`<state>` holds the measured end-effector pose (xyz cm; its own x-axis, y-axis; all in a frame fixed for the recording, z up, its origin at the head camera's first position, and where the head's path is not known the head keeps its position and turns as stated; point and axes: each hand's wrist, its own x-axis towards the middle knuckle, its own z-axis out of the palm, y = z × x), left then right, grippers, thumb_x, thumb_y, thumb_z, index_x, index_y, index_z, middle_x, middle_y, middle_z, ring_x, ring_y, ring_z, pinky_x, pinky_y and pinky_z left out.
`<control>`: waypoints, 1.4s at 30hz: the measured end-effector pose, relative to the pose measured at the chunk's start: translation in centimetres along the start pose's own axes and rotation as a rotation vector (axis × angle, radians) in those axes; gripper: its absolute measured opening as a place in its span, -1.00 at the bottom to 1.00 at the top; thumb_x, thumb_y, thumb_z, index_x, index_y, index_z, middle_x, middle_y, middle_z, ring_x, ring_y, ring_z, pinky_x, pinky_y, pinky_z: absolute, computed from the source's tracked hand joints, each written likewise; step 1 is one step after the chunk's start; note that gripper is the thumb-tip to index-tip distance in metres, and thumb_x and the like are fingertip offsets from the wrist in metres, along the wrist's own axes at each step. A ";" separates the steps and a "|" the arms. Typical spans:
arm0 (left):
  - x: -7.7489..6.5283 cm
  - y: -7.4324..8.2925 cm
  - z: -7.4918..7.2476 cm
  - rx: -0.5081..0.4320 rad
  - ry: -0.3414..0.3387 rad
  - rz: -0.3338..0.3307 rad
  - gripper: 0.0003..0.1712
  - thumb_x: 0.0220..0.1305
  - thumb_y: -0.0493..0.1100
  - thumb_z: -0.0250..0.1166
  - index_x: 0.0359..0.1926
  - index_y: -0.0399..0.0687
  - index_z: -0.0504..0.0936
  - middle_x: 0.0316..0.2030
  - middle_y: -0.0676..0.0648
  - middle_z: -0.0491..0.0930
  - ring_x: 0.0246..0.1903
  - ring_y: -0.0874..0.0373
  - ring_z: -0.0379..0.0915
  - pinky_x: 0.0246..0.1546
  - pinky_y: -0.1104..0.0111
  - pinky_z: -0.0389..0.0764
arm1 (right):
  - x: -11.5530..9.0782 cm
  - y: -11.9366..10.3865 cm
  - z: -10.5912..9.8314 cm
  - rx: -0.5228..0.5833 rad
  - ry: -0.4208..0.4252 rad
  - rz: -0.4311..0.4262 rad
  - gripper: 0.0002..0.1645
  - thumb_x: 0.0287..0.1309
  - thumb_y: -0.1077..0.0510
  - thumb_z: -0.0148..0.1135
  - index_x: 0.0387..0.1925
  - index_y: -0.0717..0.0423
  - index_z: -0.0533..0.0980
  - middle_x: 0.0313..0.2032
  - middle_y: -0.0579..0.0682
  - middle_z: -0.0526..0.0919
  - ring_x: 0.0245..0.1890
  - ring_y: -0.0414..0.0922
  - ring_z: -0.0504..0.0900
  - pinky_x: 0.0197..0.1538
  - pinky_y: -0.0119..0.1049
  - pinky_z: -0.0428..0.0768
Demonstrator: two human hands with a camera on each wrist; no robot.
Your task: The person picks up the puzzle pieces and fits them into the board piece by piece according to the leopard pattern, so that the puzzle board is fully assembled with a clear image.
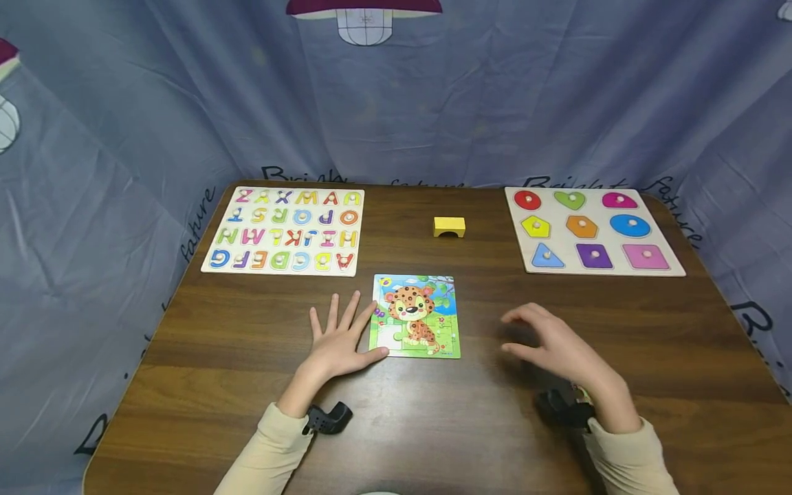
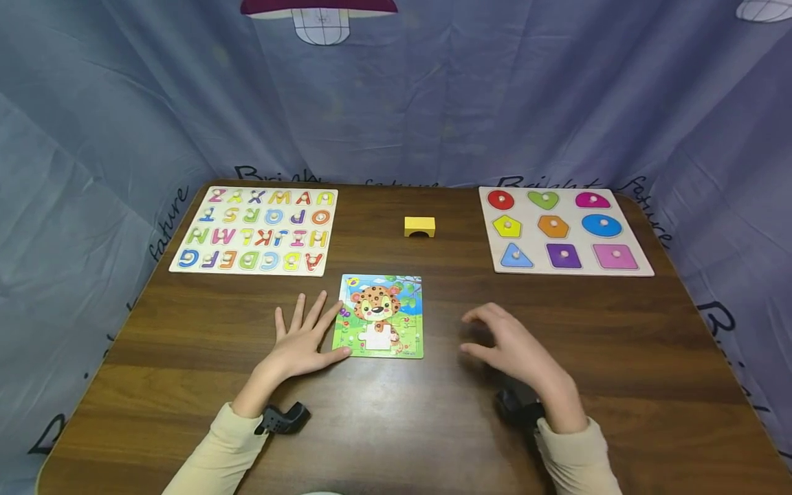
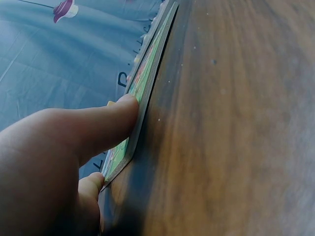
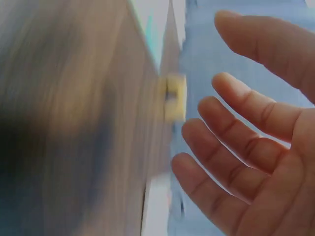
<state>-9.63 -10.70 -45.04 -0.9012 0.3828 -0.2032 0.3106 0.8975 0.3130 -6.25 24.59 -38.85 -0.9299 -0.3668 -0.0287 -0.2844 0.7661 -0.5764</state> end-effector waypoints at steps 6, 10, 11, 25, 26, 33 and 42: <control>-0.2 0.1 -0.3 -0.007 0.019 0.006 -0.01 0.02 0.51 -0.03 0.40 0.27 -0.07 0.40 -0.05 -0.32 0.31 -0.20 -0.61 0.06 -0.24 -0.56 | -6.6 4.3 -3.5 -0.022 0.014 0.160 -0.44 -0.06 0.00 0.36 -0.04 0.19 0.45 -0.09 0.12 0.47 -0.10 0.14 0.45 -0.13 0.10 0.42; -0.2 0.0 -0.4 -0.018 0.025 0.009 -0.02 0.02 0.51 -0.04 0.40 0.26 -0.04 0.40 -0.06 -0.31 0.31 -0.21 -0.60 0.06 -0.25 -0.56 | -9.3 6.5 -3.7 -0.040 -0.042 0.216 -0.33 -0.16 0.01 0.42 0.02 0.18 0.44 -0.07 0.16 0.45 -0.11 0.14 0.43 -0.15 0.08 0.43; -0.2 0.0 -0.4 -0.021 0.022 0.003 -0.02 0.02 0.52 -0.05 0.40 0.26 -0.05 0.40 -0.05 -0.32 0.31 -0.20 -0.60 0.06 -0.24 -0.56 | -9.7 6.9 -3.5 -0.057 -0.049 0.212 -0.30 -0.20 -0.01 0.44 0.03 0.15 0.44 -0.07 0.13 0.45 -0.09 0.07 0.42 -0.13 -0.02 0.44; 1.0 1.6 0.3 -0.132 0.132 -0.119 -0.09 0.04 0.49 -0.04 0.31 0.12 0.15 0.37 -0.14 -0.15 0.28 -0.29 -0.63 -0.01 -0.30 -0.60 | -11.1 9.1 -1.7 -0.191 0.065 0.028 -0.28 -0.44 0.07 0.55 -0.05 0.02 0.52 -0.18 -0.10 0.44 -0.15 -0.22 0.33 -0.19 -0.57 0.24; 1.1 1.8 0.4 -0.128 0.134 -0.123 -0.08 0.03 0.49 -0.03 0.31 0.11 0.15 0.37 -0.15 -0.15 0.28 -0.29 -0.63 -0.01 -0.30 -0.60 | -11.2 9.2 -1.6 -0.195 0.072 0.029 -0.29 -0.44 0.07 0.55 -0.06 0.01 0.52 -0.19 -0.12 0.44 -0.16 -0.25 0.32 -0.19 -0.57 0.24; 1.5 2.1 0.8 -0.107 0.130 -0.142 -0.08 0.01 0.48 0.01 0.31 0.12 0.14 0.37 -0.14 -0.17 0.28 -0.30 -0.64 -0.02 -0.30 -0.59 | -11.7 9.2 -1.4 -0.188 0.123 -0.005 -0.35 -0.50 0.15 0.57 -0.15 -0.01 0.56 -0.22 -0.16 0.44 -0.17 -0.32 0.30 -0.17 -0.61 0.20; 1.5 2.3 0.8 -0.102 0.120 -0.151 -0.08 0.01 0.48 0.00 0.31 0.14 0.12 0.37 -0.14 -0.18 0.28 -0.30 -0.64 -0.01 -0.31 -0.58 | -11.0 8.4 -1.1 -0.184 0.131 -0.056 -0.48 -0.41 0.09 0.55 -0.24 0.00 0.57 -0.26 -0.26 0.47 -0.25 -0.31 0.44 -0.16 -0.71 0.24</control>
<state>-10.02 -7.94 -45.36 -0.9666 0.2116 -0.1443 0.1431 0.9134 0.3811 1.38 35.62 -42.46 -0.9305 -0.3486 0.1123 -0.3626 0.8342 -0.4156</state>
